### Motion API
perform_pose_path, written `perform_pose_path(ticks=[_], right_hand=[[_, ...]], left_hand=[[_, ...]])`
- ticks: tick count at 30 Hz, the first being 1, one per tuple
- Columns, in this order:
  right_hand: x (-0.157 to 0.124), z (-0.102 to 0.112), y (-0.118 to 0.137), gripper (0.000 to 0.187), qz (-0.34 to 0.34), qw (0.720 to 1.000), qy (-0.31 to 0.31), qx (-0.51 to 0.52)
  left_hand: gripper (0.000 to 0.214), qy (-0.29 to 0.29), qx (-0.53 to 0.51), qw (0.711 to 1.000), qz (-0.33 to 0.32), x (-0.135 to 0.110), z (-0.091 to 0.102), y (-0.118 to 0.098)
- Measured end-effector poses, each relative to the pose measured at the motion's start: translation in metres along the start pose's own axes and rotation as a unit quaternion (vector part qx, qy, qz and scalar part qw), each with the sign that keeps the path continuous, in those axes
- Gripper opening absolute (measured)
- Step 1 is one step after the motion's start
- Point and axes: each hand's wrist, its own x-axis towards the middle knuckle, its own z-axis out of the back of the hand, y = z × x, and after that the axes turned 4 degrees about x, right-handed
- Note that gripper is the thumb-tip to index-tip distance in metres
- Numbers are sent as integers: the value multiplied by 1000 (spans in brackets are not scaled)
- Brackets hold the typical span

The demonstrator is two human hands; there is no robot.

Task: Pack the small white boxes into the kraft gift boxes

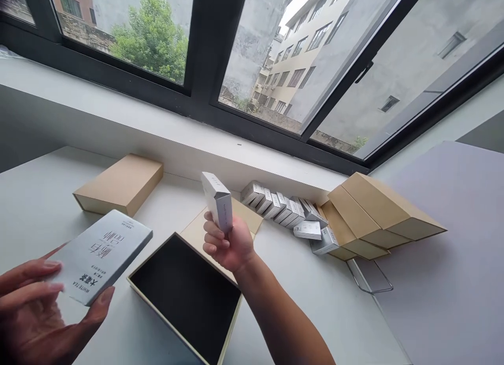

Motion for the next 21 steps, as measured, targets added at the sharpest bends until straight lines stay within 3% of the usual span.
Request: perform_pose_path(ticks=[2,4,7,10,14,19,21], right_hand=[[-5,-1,-10,13,11,999,5,35],[-9,-2,-20,9,23,997,3,68],[-14,-1,-33,8,38,994,-6,103],[-18,1,-41,8,43,991,-16,129],[-23,2,-47,10,48,987,-29,151],[-26,3,-47,15,75,989,-36,124],[-27,5,-48,17,60,994,-26,91]], left_hand=[[47,-22,-109,993,46,15,-9,-24],[38,-10,-213,967,141,27,-17,-40],[28,16,-313,912,264,37,-23,-47],[29,39,-346,886,307,38,-29,-45],[38,99,-296,906,286,34,-35,-32],[40,13,-133,982,132,34,-34,-2],[38,45,-9,993,112,33,-31,12]])
